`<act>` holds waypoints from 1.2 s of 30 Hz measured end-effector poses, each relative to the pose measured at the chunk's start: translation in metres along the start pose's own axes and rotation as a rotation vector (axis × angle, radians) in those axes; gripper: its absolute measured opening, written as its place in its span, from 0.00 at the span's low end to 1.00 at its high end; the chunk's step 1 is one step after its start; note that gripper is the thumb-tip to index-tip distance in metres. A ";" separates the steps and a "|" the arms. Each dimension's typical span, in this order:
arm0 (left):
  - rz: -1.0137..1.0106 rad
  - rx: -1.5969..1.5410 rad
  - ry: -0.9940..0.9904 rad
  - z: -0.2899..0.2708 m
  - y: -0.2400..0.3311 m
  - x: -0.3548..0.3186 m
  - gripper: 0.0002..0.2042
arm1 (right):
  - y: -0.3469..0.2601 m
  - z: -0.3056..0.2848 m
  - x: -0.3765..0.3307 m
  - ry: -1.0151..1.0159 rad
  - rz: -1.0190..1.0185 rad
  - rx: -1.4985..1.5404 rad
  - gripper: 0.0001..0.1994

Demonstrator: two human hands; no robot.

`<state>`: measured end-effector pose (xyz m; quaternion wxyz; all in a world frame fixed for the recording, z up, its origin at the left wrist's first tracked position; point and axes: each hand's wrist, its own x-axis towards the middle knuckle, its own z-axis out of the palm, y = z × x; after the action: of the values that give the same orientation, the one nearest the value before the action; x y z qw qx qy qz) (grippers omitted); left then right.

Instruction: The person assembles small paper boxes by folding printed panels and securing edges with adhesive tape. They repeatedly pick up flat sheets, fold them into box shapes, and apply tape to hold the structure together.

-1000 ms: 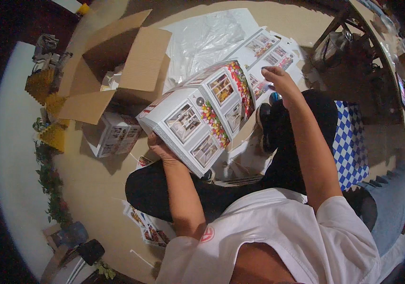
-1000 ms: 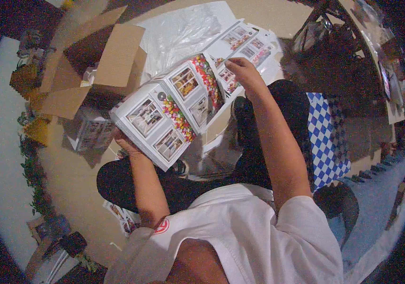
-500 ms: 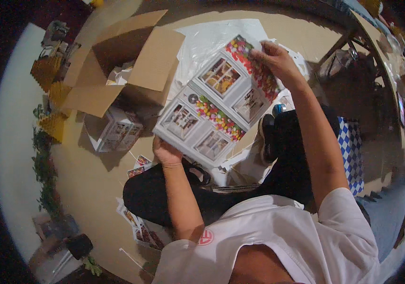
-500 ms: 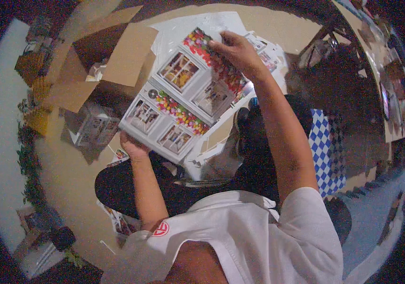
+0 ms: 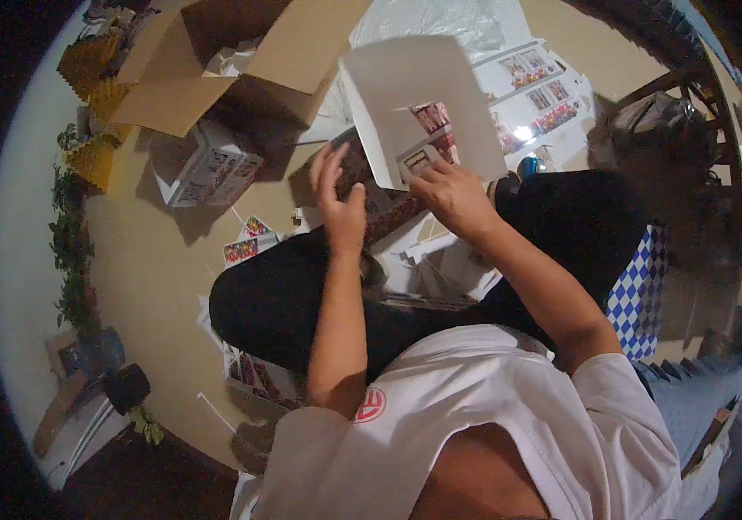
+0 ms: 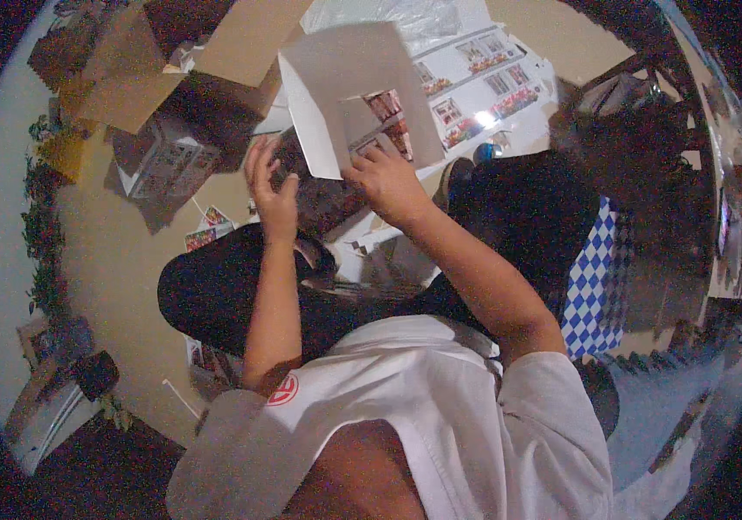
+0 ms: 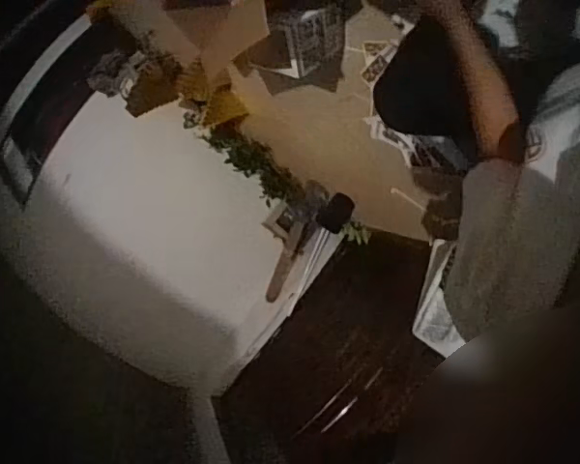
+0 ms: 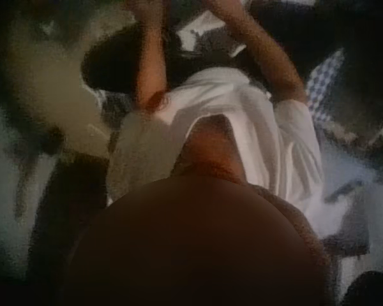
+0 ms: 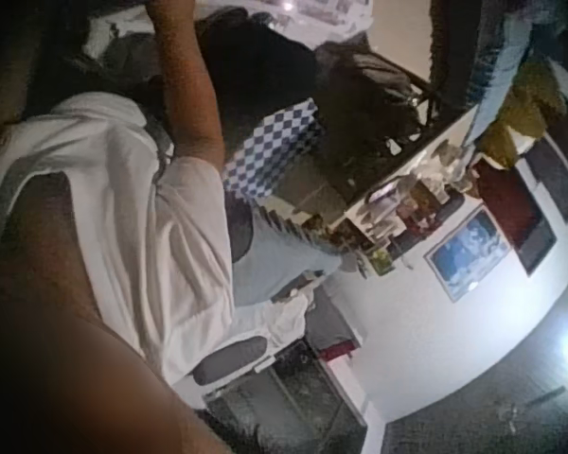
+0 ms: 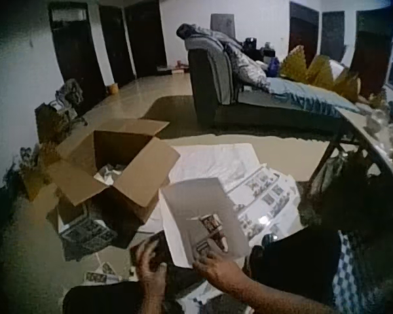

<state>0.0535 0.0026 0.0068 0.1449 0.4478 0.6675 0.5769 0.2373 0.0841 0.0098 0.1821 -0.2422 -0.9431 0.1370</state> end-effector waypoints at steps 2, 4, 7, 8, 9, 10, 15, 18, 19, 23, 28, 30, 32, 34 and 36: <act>0.147 0.158 -0.142 0.002 -0.005 -0.009 0.25 | 0.002 0.016 -0.008 -0.016 0.019 0.020 0.07; 0.205 0.337 -0.298 -0.001 -0.009 -0.016 0.16 | 0.001 0.028 -0.011 -0.020 0.067 0.096 0.07; 0.249 0.417 -0.368 -0.002 -0.014 -0.020 0.06 | -0.001 0.029 -0.010 -0.025 0.093 0.201 0.08; 0.260 0.426 -0.377 -0.003 -0.017 -0.017 0.05 | 0.000 0.028 -0.009 -0.023 0.097 0.232 0.09; 0.271 0.435 -0.386 -0.005 -0.019 -0.014 0.04 | 0.014 0.047 -0.014 -0.018 0.083 0.228 0.09; 0.279 0.449 -0.393 -0.009 -0.021 -0.012 0.04 | 0.013 0.042 -0.015 -0.055 0.119 0.316 0.08; 0.220 0.429 -0.389 -0.019 -0.013 -0.014 0.06 | 0.014 0.014 -0.010 -0.149 0.260 0.485 0.08; 0.201 0.421 -0.404 -0.018 -0.023 -0.011 0.06 | 0.017 0.008 -0.006 -0.163 0.297 0.518 0.09; 0.188 0.423 -0.422 -0.016 -0.018 -0.004 0.06 | 0.019 0.004 -0.004 -0.157 0.305 0.528 0.10; 0.191 0.409 -0.464 -0.015 -0.001 0.027 0.06 | 0.035 -0.009 0.020 -0.253 0.375 0.653 0.13; 0.094 0.372 -0.574 -0.019 0.000 0.029 0.07 | 0.036 -0.008 0.025 -0.317 0.278 0.533 0.12; 0.107 0.380 -0.609 -0.025 0.000 0.019 0.07 | 0.030 -0.001 0.016 -0.292 0.230 0.481 0.12; 0.099 0.392 -0.652 -0.030 -0.005 0.008 0.07 | 0.021 0.011 0.003 -0.263 0.186 0.444 0.12; 0.084 0.405 -0.698 -0.032 -0.013 0.000 0.07 | 0.012 0.016 -0.004 -0.304 0.250 0.433 0.12; 0.082 0.443 -0.674 -0.032 -0.016 -0.004 0.07 | 0.005 0.020 -0.007 -0.260 0.247 0.490 0.12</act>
<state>0.0260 -0.0201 0.0004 0.2326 0.6585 0.6724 0.2455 0.2374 0.0814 -0.0115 0.0949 -0.2847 -0.8607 0.4112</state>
